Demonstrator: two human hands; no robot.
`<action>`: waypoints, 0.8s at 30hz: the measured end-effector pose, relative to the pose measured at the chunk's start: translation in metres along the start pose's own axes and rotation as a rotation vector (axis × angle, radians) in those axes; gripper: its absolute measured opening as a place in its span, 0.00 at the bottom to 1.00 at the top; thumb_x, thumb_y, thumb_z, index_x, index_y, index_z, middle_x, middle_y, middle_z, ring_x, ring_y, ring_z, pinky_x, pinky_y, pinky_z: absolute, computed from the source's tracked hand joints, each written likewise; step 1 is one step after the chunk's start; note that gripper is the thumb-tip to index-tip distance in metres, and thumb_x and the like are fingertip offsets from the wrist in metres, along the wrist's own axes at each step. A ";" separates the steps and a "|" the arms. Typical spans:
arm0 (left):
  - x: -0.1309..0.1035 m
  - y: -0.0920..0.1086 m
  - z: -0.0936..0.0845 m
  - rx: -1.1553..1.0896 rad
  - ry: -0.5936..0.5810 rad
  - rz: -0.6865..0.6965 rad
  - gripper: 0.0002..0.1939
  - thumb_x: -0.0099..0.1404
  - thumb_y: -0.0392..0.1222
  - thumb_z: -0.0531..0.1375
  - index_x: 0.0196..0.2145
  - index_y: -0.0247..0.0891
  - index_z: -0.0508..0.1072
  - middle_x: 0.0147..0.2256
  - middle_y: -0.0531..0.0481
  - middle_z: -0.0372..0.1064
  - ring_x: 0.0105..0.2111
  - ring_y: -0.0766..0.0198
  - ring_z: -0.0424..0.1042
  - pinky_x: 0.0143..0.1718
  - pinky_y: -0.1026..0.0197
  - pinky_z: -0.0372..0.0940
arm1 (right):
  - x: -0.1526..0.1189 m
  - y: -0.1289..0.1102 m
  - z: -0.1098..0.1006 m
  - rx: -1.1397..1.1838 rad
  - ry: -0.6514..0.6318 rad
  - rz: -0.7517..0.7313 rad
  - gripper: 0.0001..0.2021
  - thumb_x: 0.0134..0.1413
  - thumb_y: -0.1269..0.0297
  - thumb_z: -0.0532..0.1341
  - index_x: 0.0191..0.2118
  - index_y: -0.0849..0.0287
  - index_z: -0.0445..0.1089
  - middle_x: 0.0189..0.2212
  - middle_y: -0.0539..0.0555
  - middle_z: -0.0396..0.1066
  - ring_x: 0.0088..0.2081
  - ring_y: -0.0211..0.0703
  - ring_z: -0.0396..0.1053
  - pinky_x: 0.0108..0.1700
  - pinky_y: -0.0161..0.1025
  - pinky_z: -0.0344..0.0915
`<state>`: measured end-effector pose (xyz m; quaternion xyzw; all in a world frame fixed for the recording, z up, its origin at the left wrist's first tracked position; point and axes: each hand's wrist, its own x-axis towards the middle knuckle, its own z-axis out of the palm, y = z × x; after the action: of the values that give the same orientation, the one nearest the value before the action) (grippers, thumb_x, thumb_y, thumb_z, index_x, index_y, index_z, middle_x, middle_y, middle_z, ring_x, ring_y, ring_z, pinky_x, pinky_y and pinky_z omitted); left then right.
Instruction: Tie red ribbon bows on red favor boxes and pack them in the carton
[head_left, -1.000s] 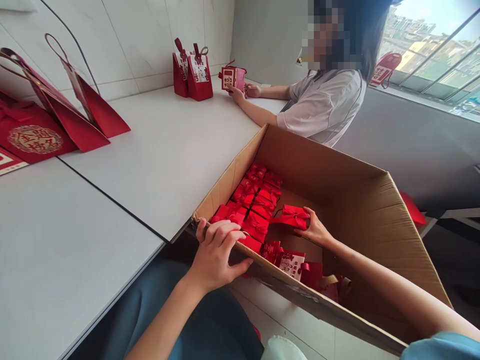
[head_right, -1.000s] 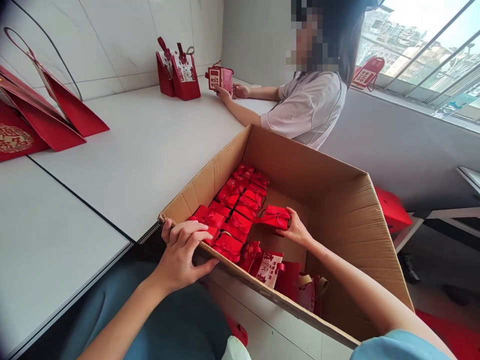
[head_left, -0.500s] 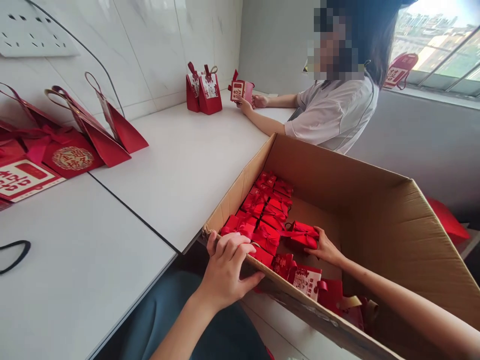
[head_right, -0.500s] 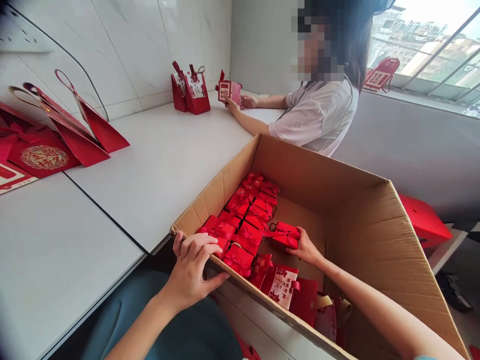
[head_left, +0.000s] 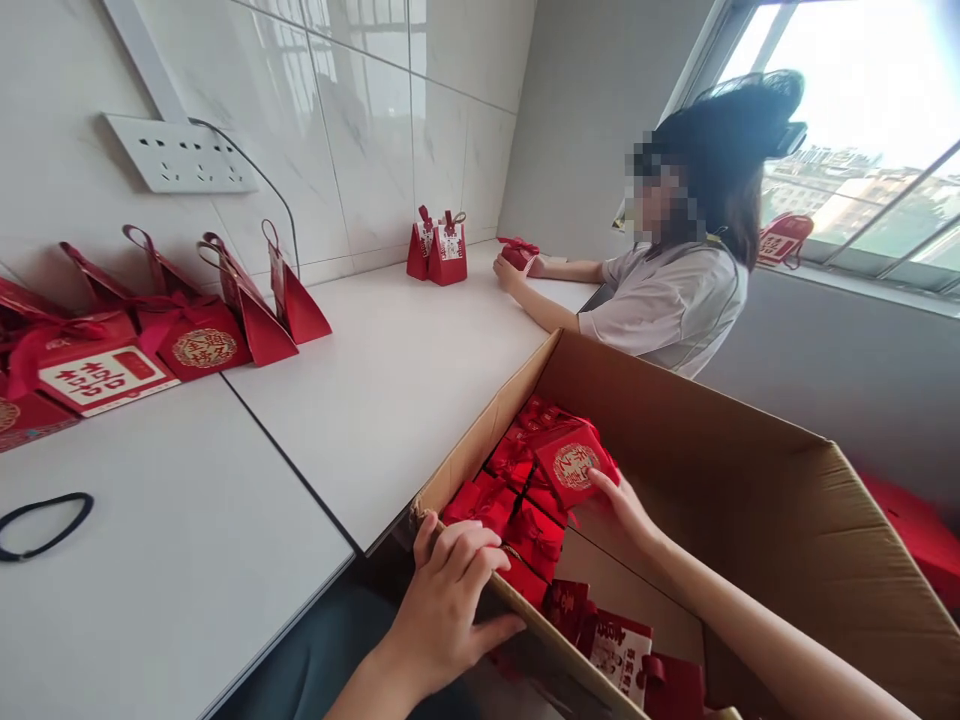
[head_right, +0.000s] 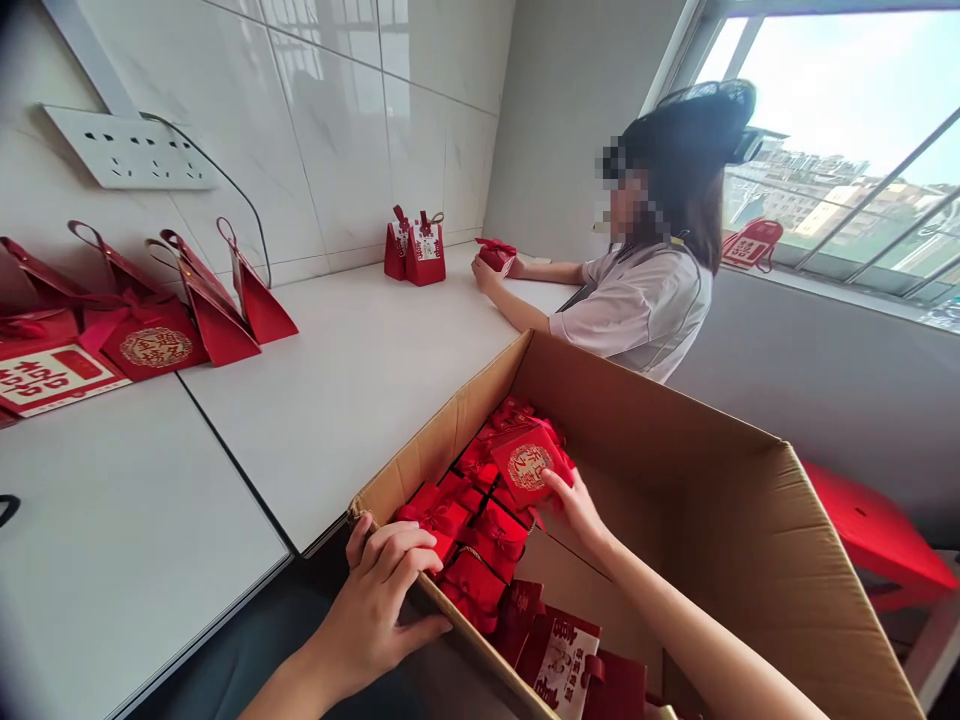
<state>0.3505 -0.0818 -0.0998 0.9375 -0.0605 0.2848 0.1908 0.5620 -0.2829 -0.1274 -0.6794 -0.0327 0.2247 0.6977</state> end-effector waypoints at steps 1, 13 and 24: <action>0.000 -0.001 0.000 0.006 -0.006 0.009 0.17 0.57 0.57 0.61 0.38 0.45 0.68 0.40 0.53 0.71 0.45 0.58 0.66 0.57 0.54 0.42 | -0.001 -0.004 0.011 0.140 -0.055 0.079 0.17 0.46 0.57 0.65 0.43 0.53 0.65 0.41 0.52 0.74 0.42 0.49 0.73 0.43 0.46 0.73; 0.004 0.001 0.005 -0.042 0.151 0.026 0.18 0.59 0.59 0.58 0.38 0.43 0.69 0.37 0.53 0.72 0.43 0.61 0.67 0.60 0.58 0.34 | -0.031 -0.047 0.056 0.602 -0.307 0.431 0.25 0.58 0.45 0.49 0.38 0.62 0.73 0.32 0.57 0.77 0.36 0.44 0.76 0.41 0.35 0.72; 0.005 0.001 0.002 -0.039 0.151 0.047 0.18 0.59 0.58 0.59 0.38 0.42 0.68 0.37 0.53 0.73 0.44 0.62 0.67 0.61 0.60 0.33 | -0.028 -0.038 0.040 0.656 -0.282 0.405 0.21 0.50 0.48 0.61 0.38 0.63 0.72 0.33 0.59 0.77 0.40 0.48 0.75 0.44 0.41 0.72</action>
<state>0.3554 -0.0832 -0.0981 0.9077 -0.0735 0.3578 0.2063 0.5330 -0.2552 -0.0807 -0.3760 0.0799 0.4471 0.8077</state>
